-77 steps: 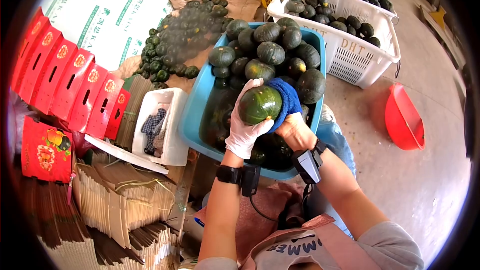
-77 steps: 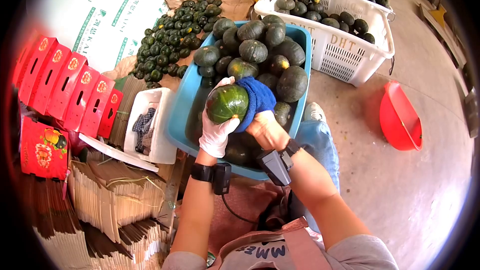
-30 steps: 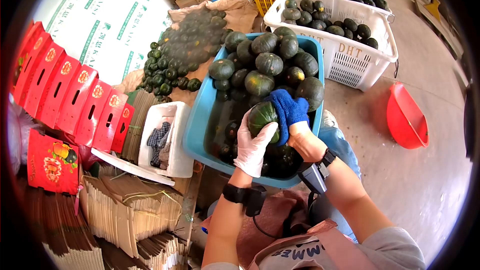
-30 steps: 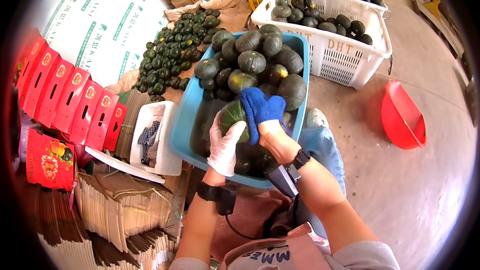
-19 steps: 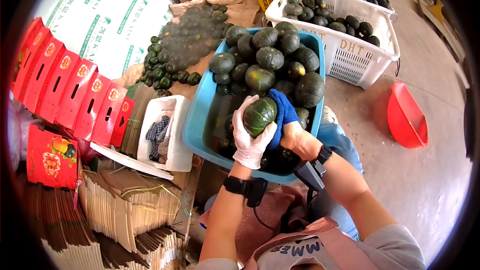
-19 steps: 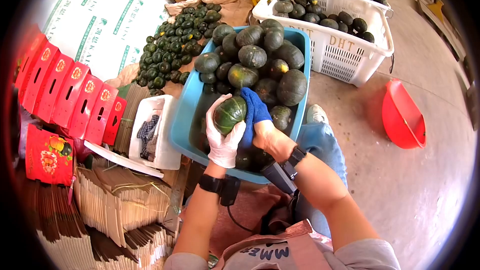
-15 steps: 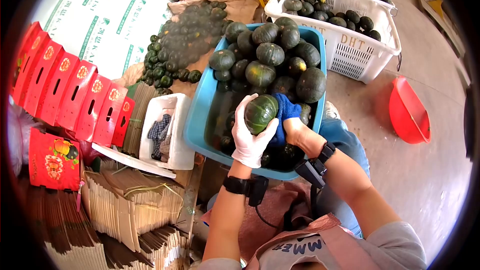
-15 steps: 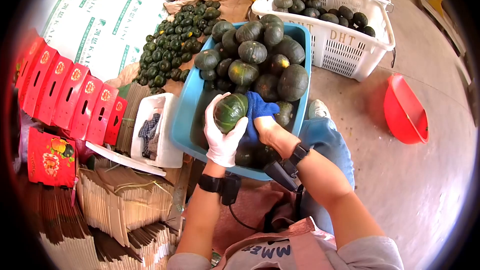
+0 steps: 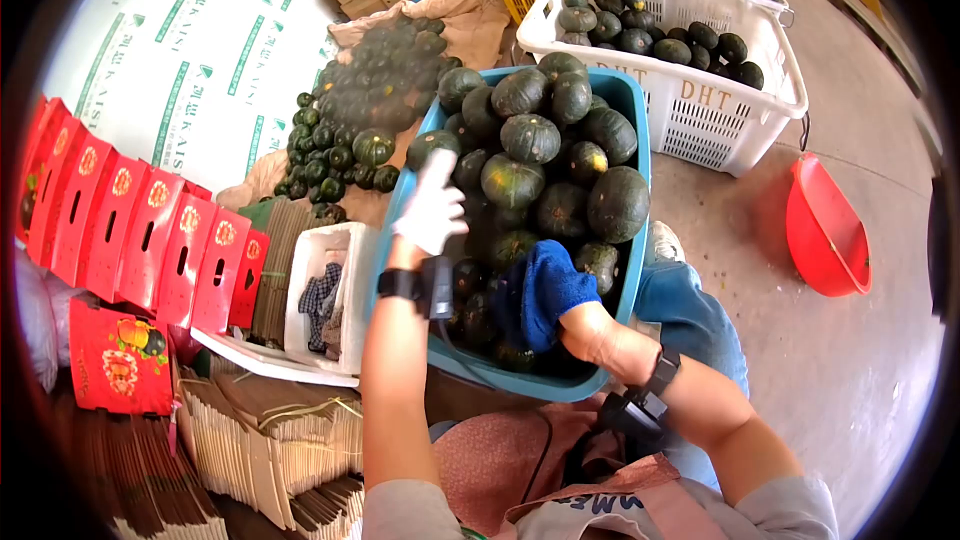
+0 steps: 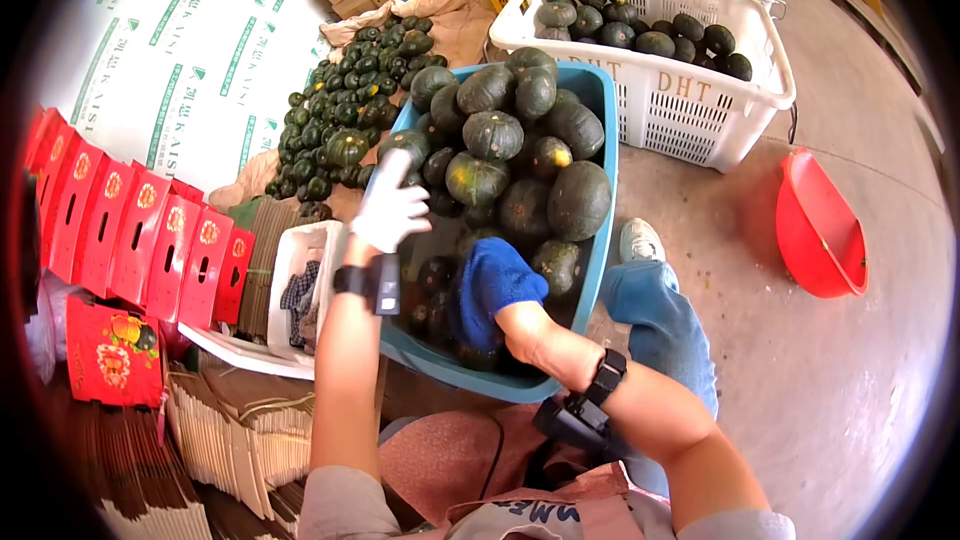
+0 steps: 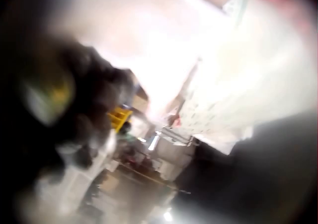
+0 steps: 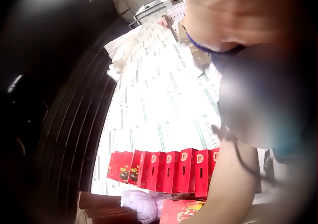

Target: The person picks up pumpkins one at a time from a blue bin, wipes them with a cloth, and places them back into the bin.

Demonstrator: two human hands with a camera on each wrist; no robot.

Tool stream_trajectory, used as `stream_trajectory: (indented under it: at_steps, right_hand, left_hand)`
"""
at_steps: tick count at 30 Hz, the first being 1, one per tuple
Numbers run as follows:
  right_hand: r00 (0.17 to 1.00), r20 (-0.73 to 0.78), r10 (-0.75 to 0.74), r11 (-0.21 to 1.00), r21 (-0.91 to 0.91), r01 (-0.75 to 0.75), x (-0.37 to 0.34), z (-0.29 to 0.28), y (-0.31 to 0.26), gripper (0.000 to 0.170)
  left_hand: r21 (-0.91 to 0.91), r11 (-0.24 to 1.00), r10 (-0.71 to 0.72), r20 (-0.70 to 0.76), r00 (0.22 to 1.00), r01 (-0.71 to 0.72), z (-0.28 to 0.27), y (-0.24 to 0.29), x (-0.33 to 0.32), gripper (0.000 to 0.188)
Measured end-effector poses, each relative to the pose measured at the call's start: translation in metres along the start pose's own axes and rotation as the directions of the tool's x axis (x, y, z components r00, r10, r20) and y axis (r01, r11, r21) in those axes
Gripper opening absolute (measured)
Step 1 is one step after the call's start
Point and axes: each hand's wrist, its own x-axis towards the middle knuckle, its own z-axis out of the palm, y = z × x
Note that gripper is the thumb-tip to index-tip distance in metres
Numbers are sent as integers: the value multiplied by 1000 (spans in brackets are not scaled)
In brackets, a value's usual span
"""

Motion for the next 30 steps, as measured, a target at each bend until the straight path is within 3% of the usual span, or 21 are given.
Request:
stream_trajectory:
  at_steps: [1,2,3,5,6,8,9,11,13,15,16,17,18,21,23,24,27,28,29,30]
  right_hand:
    - [996,-82,-24,996,-87,17,-16,15,-3,26]
    - [999,-35,12,999,-45,-14,-8,3,-1,31]
    - [999,-32,4,999,-43,-5,-10,8,-3,31]
    - [977,-215,18,999,44,-8,-20,27,-11,28]
    - [976,-217,17,999,44,-7,-23,29,-16,28]
    - [986,-159,49,993,115,-30,-31,32,-20,29]
    - [990,-127,67,987,152,-47,-34,32,-19,30]
    - [997,-81,4,963,270,18,-27,18,-10,25]
    - [954,-299,10,996,-81,-36,-23,8,-13,24]
    - [995,-84,-44,995,-88,37,-26,10,-18,26]
    - [983,-176,-52,996,-81,38,-27,16,-19,28]
    - [997,-45,-66,994,-94,62,-23,11,-19,29]
    - [996,-65,-57,992,-112,50,-23,10,-20,29]
    - [998,-30,-53,993,-108,49,-30,14,-27,29]
    - [998,17,-61,994,-92,62,-30,15,-26,29]
    - [998,24,-66,994,-91,67,-29,15,-25,29]
    - [998,49,-51,986,-154,58,-14,-3,-7,22]
    - [997,74,-31,975,-219,46,-10,-9,-1,16]
    - [997,73,-31,973,-224,47,-10,-9,1,16]
    - [999,25,-25,955,-293,31,-11,-8,2,16]
  left_hand:
    - [64,956,-254,-310,916,286,52,19,6,77]
    - [122,916,-314,-374,873,382,70,12,21,89]
    - [113,963,-195,-335,922,245,72,-3,42,95]
    - [168,985,74,-608,791,37,89,-30,78,83]
    - [167,985,73,-606,792,37,87,-35,85,83]
    - [-1,989,122,-576,808,-150,86,-40,84,85]
    - [17,992,108,-589,801,-122,83,-40,83,85]
    - [105,970,240,-526,816,-218,76,-37,66,82]
    - [347,934,262,-506,822,-83,52,-25,38,86]
    - [742,660,401,-478,782,115,26,-20,7,89]
    - [813,550,418,-467,779,191,13,-25,-6,89]
    - [866,427,438,-451,778,262,1,-31,-17,89]
    - [861,399,422,-478,770,316,-9,-38,-27,90]
    - [810,533,462,-521,717,245,-54,-86,-43,75]
    - [715,682,289,-454,843,151,-63,-96,-49,64]
    - [479,865,100,-452,886,147,-68,-99,-48,58]
    - [410,906,86,-429,899,109,-86,-115,-38,54]
    - [597,769,108,-473,874,228,-92,-122,-32,54]
    - [724,557,54,-520,852,407,-80,-109,-37,66]
    - [701,448,-96,-580,809,555,-67,-94,-37,76]
